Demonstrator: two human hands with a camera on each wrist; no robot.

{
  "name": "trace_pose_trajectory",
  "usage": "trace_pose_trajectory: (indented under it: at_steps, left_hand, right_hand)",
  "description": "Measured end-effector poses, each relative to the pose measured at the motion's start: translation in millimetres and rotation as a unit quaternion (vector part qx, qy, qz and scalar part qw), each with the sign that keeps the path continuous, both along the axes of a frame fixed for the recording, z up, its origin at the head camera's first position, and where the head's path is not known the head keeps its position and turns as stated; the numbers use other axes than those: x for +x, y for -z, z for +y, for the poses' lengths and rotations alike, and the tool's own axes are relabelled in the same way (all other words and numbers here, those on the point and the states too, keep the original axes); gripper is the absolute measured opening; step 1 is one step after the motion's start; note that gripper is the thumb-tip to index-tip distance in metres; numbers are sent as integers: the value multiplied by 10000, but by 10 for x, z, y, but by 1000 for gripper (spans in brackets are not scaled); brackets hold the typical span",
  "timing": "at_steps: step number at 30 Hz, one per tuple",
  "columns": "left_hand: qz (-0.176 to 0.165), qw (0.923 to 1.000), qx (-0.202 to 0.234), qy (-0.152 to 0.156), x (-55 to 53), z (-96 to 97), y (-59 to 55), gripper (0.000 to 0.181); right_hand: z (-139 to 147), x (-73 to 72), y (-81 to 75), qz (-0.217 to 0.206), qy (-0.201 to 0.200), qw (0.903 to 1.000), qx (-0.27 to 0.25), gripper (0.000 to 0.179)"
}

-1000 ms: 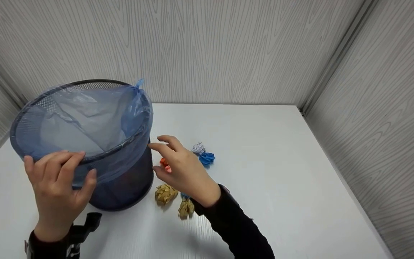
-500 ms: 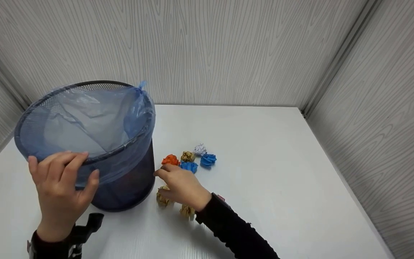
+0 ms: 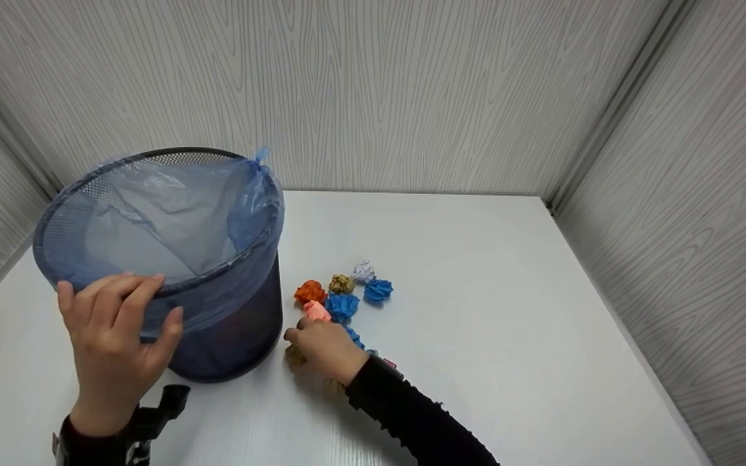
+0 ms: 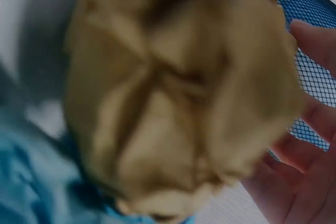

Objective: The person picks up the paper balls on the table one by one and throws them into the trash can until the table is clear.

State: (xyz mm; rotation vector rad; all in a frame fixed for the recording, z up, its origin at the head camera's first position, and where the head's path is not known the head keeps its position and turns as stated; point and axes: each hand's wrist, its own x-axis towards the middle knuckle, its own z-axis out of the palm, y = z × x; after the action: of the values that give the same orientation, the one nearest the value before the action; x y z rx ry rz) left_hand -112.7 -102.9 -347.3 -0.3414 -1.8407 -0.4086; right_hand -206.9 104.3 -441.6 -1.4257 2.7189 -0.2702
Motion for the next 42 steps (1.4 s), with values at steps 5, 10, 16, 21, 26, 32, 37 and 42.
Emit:
trace_pose_trajectory:
  at_steps: [5, 10, 16, 21, 26, 32, 37, 42]
  left_hand:
    - [-13, 10000, -11, -6, 4, 1, -4, 31]
    - [-20, 10000, 0, -3, 3, -1, -10, 31]
    - [-48, 10000, -10, 6, 10, 2, -10, 31]
    - [-80, 10000, -5, 14, 18, 1, -13, 31]
    - [-97, 10000, -8, 10, 18, 1, -12, 31]
    - [-119, 9999, -15, -6, 7, 11, -8, 31]
    - [-112, 9999, -42, -17, 8, 9, 2, 32]
    - [-94, 9999, -60, -20, 9, -9, 5, 32]
  right_hand:
    - [-12, 26, 11, -203, 25, 9995, 231, 42]
    - [-18, 28, 4, -253, -31, 9996, 121, 30]
    - [7, 60, -47, -187, -101, 9996, -210, 27]
    - [63, 127, -259, 87, -130, 9963, -848, 34]
    - [148, 207, -553, 73, 50, 9848, -1735, 38]
    - [279, 318, -893, 382, 52, 9579, -2844, 43]
    - [326, 432, -1106, 682, -231, 9321, -3551, 46]
    - [220, 511, -1307, 975, -549, 9104, -3982, 42]
